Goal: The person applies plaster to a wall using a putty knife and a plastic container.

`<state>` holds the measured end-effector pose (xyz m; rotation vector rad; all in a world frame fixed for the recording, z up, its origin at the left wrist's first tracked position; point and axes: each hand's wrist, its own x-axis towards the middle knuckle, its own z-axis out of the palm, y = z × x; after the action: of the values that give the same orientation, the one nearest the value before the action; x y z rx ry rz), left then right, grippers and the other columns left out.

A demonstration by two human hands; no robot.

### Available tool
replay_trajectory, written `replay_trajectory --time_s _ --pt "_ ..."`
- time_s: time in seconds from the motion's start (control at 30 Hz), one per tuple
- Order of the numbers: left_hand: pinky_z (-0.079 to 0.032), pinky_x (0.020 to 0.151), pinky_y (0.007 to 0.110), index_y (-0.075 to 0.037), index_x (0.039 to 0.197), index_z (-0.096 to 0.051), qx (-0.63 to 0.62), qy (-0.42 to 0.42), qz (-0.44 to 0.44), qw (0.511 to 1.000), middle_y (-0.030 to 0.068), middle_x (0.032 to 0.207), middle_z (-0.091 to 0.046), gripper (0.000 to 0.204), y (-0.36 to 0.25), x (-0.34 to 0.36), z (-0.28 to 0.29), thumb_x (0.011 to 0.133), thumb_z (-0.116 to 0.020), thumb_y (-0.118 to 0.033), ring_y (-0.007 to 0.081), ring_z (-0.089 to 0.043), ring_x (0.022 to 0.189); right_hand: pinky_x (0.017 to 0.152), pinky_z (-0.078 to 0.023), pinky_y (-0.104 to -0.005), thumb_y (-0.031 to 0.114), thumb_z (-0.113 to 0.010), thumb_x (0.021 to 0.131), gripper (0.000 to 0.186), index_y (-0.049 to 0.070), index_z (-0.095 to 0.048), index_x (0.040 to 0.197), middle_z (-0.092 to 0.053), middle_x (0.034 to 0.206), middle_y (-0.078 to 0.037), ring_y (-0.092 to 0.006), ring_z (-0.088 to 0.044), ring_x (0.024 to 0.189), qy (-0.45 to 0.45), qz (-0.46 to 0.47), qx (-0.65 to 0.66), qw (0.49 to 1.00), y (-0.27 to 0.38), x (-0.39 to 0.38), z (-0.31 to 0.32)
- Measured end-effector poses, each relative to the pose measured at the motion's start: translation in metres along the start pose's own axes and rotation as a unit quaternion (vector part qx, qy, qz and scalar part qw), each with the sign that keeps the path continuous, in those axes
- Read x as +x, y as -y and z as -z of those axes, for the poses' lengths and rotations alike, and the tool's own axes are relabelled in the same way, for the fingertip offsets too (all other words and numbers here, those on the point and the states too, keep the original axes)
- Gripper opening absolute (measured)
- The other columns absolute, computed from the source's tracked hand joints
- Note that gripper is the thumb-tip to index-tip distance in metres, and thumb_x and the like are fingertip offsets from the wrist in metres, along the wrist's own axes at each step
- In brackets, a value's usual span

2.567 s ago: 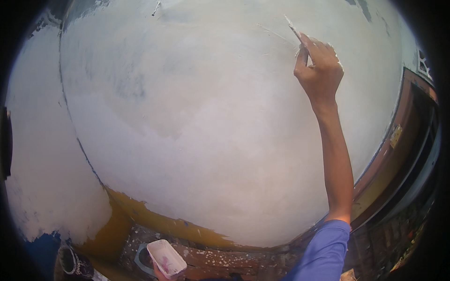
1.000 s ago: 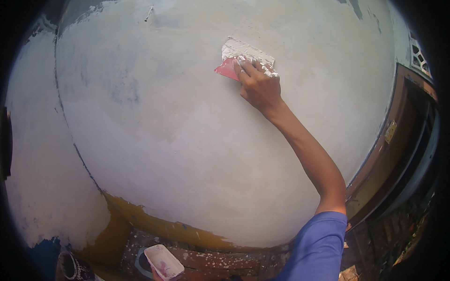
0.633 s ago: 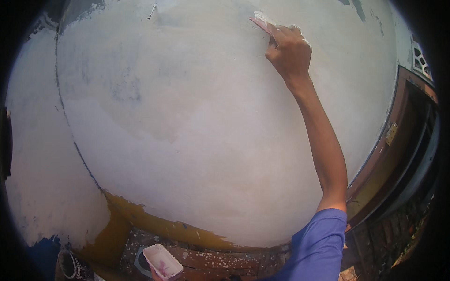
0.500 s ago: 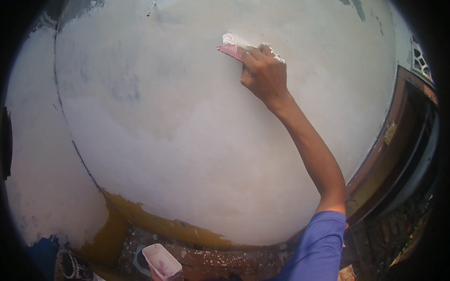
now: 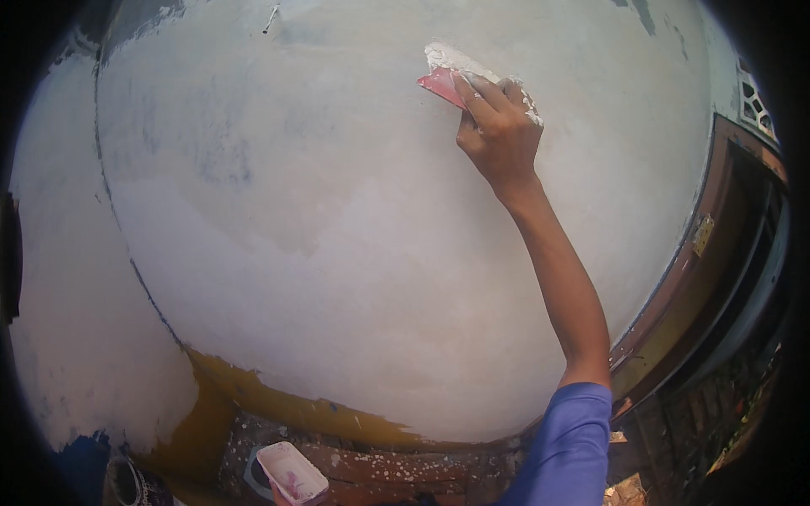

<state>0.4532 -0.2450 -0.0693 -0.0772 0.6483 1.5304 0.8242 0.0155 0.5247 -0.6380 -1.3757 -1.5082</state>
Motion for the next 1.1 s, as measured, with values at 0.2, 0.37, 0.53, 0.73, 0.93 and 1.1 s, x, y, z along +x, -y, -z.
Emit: replay_trajectory --time_s 0.2,0.37,0.53,0.73,0.93,1.1 --pt "-0.055 0.081 0.058 -0.018 0.146 -0.034 0.003 0.002 0.005 1.0 0.0159 0.134 -0.049 0.057 -0.001 0.003 -0.002 0.095 -0.059 -0.02 0.0397 -0.052 0.117 0.059 -0.051 -0.0324 -0.003 -0.065 0.07 0.038 0.011 -0.073 0.105 -0.072 0.09 -0.002 -0.0207 -0.058 0.071 0.033 -0.032 -0.001 0.999 -0.019 0.017 -0.005" --pt "-0.055 0.081 0.058 -0.018 0.146 -0.034 0.003 -0.004 0.005 1.0 0.0159 0.134 -0.049 0.057 -0.003 0.005 0.0 0.095 -0.06 -0.02 0.0397 -0.052 0.117 0.057 -0.051 -0.0308 -0.002 -0.065 0.065 0.041 0.014 -0.072 0.102 -0.071 0.089 0.0 -0.0201 -0.058 0.072 0.115 -0.018 0.118 0.986 0.018 -0.006 0.003" --pt "-0.055 0.081 0.058 -0.018 0.146 -0.034 0.007 0.005 0.013 1.0 0.0158 0.134 -0.049 0.058 -0.003 0.007 -0.003 0.095 -0.06 -0.02 0.0396 -0.052 0.117 0.059 -0.051 -0.0306 -0.004 -0.065 0.068 0.041 0.015 -0.073 0.104 -0.071 0.095 0.003 -0.0199 -0.06 0.075 -0.037 -0.02 0.005 0.999 -0.03 0.012 0.006" --pt "-0.055 0.081 0.058 -0.018 0.146 -0.034 0.009 0.007 0.015 1.0 0.0158 0.135 -0.049 0.058 -0.006 0.011 -0.002 0.094 -0.06 -0.021 0.0396 -0.052 0.117 0.059 -0.051 -0.0302 -0.001 -0.066 0.066 0.044 0.015 -0.071 0.107 -0.07 0.099 0.003 -0.0202 -0.061 0.073 0.056 0.092 -0.126 0.986 -0.004 -0.041 -0.013" --pt "-0.055 0.081 0.058 -0.017 0.146 -0.034 0.01 0.008 0.015 1.0 0.0157 0.135 -0.048 0.059 -0.008 0.01 0.0 0.094 -0.06 -0.021 0.0395 -0.052 0.117 0.056 -0.049 -0.0309 0.001 -0.067 0.072 0.034 0.012 -0.072 0.104 -0.07 0.086 -0.002 -0.0205 -0.062 0.07 0.009 -0.016 0.032 0.999 -0.003 -0.015 0.031" --pt "-0.055 0.081 0.058 -0.017 0.147 -0.034 0.012 0.014 0.023 1.0 0.0157 0.135 -0.048 0.059 -0.007 0.011 -0.002 0.094 -0.061 -0.021 0.0395 -0.052 0.117 0.059 -0.049 -0.0396 0.005 -0.064 0.076 0.028 0.01 -0.072 0.103 -0.066 0.075 -0.005 -0.0267 -0.06 0.067 0.005 -0.237 -0.157 0.959 -0.056 -0.011 0.037"
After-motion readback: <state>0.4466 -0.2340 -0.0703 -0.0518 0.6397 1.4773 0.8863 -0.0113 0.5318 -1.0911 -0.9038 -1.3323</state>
